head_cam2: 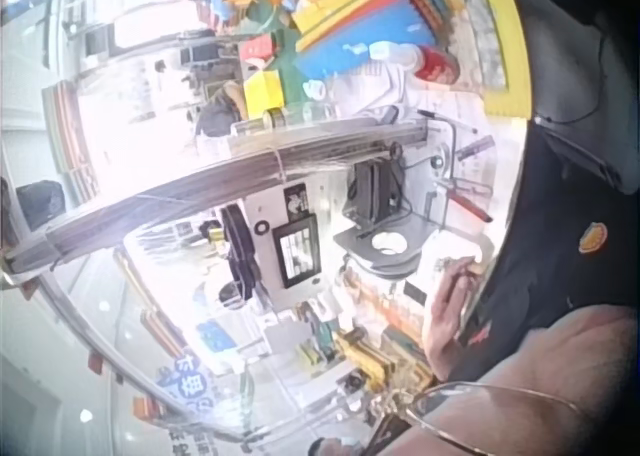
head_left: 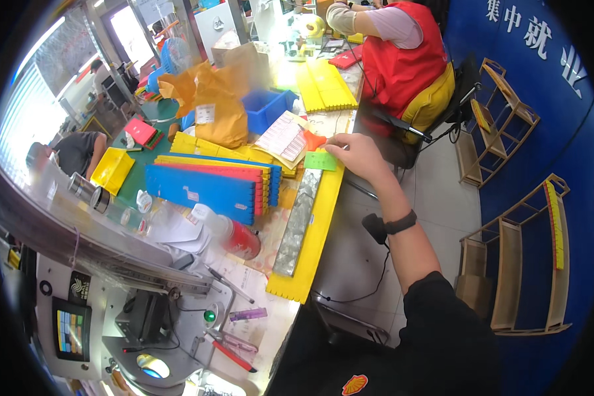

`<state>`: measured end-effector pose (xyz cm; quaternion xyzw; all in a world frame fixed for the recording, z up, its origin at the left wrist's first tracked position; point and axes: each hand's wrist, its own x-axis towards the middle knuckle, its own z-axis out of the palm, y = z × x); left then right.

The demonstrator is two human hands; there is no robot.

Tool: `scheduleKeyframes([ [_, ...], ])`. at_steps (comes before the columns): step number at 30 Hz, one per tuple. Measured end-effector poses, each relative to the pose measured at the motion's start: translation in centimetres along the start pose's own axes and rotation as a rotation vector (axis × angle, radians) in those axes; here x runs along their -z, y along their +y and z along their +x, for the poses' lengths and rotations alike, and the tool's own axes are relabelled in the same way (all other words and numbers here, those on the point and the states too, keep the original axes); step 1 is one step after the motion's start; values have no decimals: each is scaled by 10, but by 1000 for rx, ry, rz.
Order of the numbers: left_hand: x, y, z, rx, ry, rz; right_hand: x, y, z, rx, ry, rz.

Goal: Writing identifiers on labels attached to various colored plastic industrial components and then using a machine to process them.

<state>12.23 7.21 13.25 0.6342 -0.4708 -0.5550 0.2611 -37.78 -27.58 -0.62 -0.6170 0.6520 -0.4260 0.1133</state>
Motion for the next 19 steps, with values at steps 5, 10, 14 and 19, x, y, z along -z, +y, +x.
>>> scheduleKeyframes([
  [5, 4, -9, -19, -6, 29, -48, 3, -21, -8, -6, 134, 0],
  [10, 9, -13, -39, -25, 56, -8, 9, -33, -27, 64, 274, 23],
  [14, 19, -32, -53, -142, 35, -46, 42, -62, -48, 79, 422, -11],
  [19, 28, -61, -93, -172, 170, -128, 53, -125, -93, 8, 272, 239],
])
